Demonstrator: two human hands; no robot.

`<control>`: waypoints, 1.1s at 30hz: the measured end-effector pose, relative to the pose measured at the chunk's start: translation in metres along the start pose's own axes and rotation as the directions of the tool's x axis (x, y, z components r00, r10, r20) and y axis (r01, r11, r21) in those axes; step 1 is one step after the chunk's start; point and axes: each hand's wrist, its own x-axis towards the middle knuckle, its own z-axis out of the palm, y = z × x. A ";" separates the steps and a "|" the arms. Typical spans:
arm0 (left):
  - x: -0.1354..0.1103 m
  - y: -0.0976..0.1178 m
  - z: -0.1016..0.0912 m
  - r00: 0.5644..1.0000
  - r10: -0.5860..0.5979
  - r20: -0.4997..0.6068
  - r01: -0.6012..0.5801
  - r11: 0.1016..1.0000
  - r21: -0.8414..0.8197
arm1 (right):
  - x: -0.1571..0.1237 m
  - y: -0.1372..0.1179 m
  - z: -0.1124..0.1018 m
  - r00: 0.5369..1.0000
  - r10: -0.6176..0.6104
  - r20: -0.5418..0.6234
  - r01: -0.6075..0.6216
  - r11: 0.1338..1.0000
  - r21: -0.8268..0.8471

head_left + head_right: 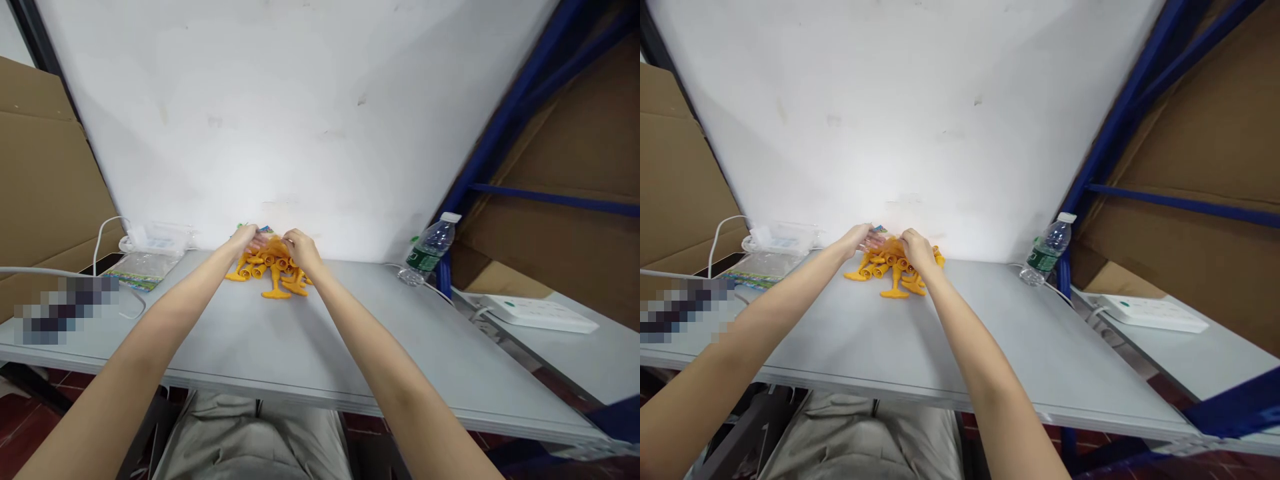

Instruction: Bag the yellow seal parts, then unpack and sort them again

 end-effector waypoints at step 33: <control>-0.007 -0.099 0.016 0.958 0.182 0.224 -0.174 0.983 -0.052 | 0.057 -0.036 -0.068 0.913 0.281 -0.295 0.114 0.518 0.848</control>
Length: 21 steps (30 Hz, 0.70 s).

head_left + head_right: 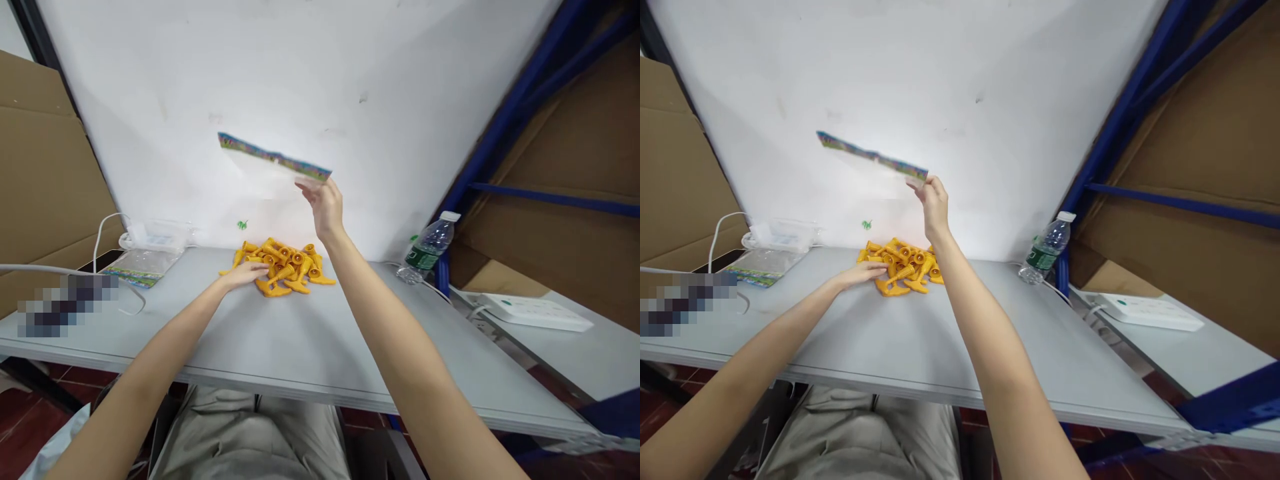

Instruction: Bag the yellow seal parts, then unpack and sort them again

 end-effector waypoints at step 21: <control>-0.014 -0.018 0.005 0.874 0.004 -0.485 -0.170 0.939 -0.298 | -0.131 0.085 -0.039 0.885 0.385 -0.264 -0.367 0.923 0.114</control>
